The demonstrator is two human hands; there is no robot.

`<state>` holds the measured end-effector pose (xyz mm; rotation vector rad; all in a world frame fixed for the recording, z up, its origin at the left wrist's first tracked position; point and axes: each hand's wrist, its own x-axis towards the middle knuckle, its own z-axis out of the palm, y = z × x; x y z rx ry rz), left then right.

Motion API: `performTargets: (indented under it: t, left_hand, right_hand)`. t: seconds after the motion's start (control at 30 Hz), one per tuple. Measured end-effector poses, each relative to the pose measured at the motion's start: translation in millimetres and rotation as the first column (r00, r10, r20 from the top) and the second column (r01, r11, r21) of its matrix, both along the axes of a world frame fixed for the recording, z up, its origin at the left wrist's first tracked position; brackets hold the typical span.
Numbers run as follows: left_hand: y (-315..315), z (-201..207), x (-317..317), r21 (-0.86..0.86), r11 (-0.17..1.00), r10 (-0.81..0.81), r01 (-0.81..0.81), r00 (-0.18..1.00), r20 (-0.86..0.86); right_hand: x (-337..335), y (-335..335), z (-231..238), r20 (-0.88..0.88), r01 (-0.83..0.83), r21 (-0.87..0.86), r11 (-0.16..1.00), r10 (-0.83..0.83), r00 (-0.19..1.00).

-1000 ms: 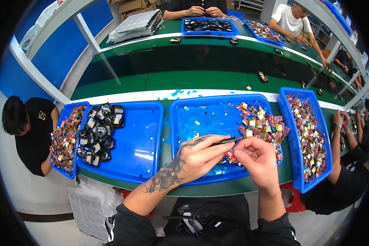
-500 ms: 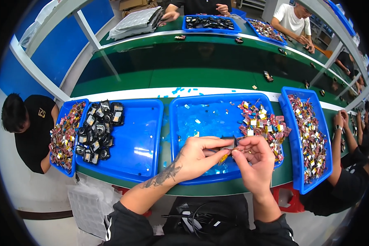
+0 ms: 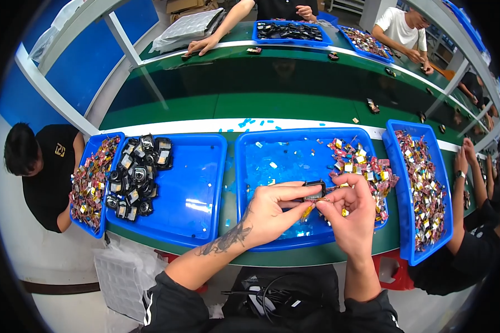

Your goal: Assembling small electronic parts by inserting internal components into plastic housings at a factory workbench.

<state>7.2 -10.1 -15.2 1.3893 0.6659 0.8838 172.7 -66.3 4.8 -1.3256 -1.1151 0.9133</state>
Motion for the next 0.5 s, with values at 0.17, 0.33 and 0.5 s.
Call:
performTargets:
  t: [0.17,0.33,0.5]
  left_hand:
    - [-1.7,-4.1,0.8,0.027,0.999,0.043,-0.044,0.999,0.024]
    - [-0.9,-1.3,0.9,0.113,0.994,0.012,-0.003,0.996,-0.083]
    - [-2.9,-6.2,5.6,0.045,0.999,0.003,-0.006,0.998,0.068]
  right_hand:
    - [-8.7,-1.1,-15.4,0.180,0.086,0.118,0.989,-0.107,0.978]
    - [-10.6,-3.7,-21.9,0.238,0.140,0.180,0.974,-0.181,0.954]
    - [-14.6,0.4,-21.5,0.124,0.121,0.171,0.978,-0.143,0.982]
